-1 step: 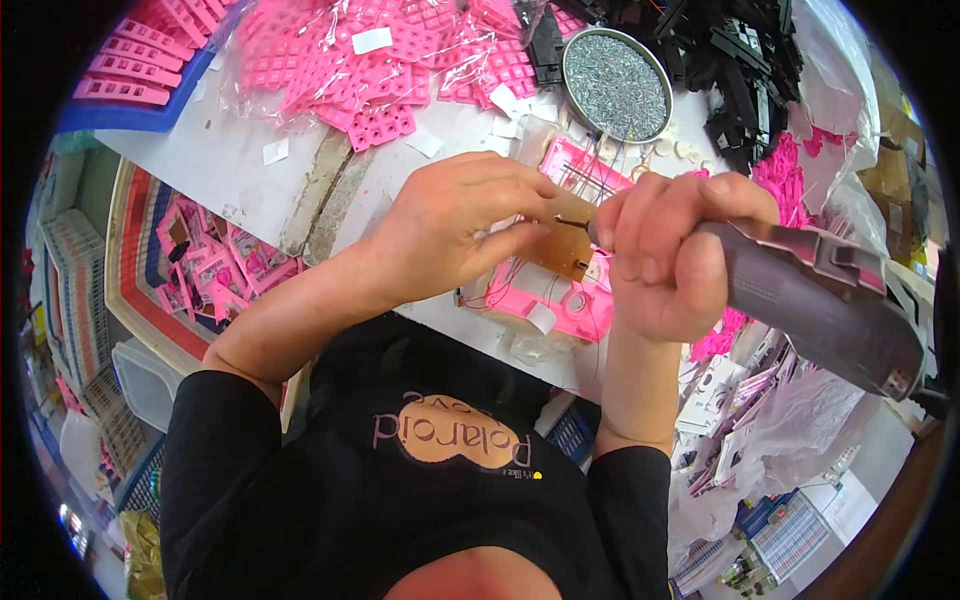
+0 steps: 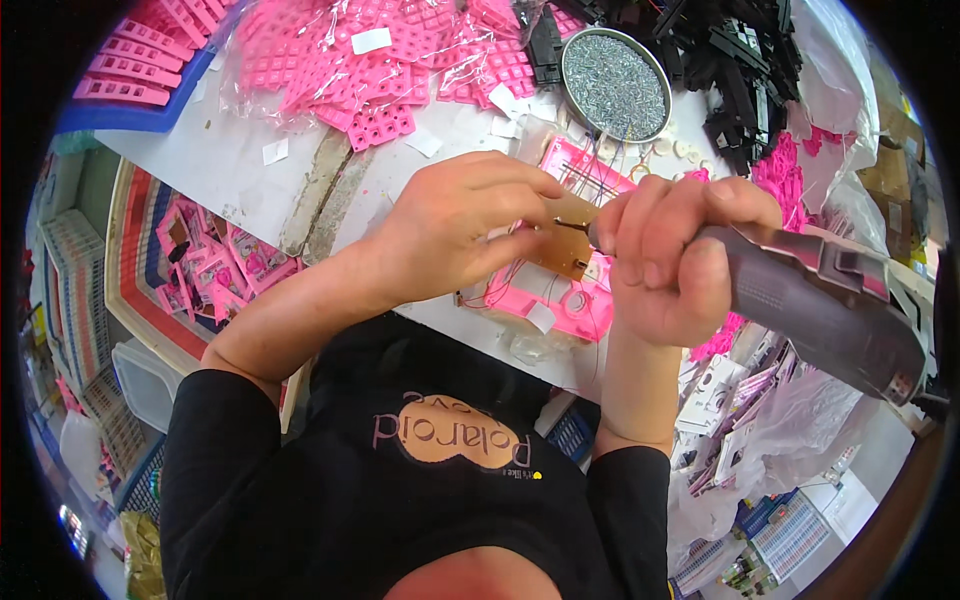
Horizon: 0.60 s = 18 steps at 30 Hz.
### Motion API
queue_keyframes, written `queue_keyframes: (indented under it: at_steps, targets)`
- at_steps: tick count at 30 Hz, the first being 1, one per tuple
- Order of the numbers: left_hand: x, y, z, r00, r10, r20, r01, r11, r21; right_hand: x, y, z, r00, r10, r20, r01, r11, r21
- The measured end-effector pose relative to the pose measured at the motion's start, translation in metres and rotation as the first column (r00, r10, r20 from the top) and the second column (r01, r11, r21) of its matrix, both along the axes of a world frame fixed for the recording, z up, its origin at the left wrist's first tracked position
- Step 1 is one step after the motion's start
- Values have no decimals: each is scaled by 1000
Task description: Assembling components into a pink toy bank using an electric screwdriver.
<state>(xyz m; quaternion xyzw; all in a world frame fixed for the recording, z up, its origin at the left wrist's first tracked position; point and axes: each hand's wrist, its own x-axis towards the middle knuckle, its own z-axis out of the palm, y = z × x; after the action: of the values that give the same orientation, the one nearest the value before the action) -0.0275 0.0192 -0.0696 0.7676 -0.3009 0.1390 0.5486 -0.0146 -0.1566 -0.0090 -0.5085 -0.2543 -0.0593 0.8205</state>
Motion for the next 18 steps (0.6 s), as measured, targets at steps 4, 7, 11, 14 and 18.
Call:
queue_keyframes:
  at_steps: [4,7,11,14,18]
  targets:
    - [1,-4,8,990,-122,-75,122,992,-10,-8,-4,9,999,20,-30,-20,1000,-14]
    - [-1,-3,7,986,-145,-87,144,989,-23,-12,-7,15,998,41,-46,-42,999,-25]
    - [-7,-4,2,994,-108,-24,106,992,-73,-14,-11,26,997,77,-22,-78,997,-20]
    - [-8,-3,-1,993,-117,-3,116,988,-100,-16,-9,28,993,116,-23,-116,993,-12]
    - [-9,-2,-5,993,-118,5,118,989,-95,-19,-6,23,992,112,-57,-113,993,-24]
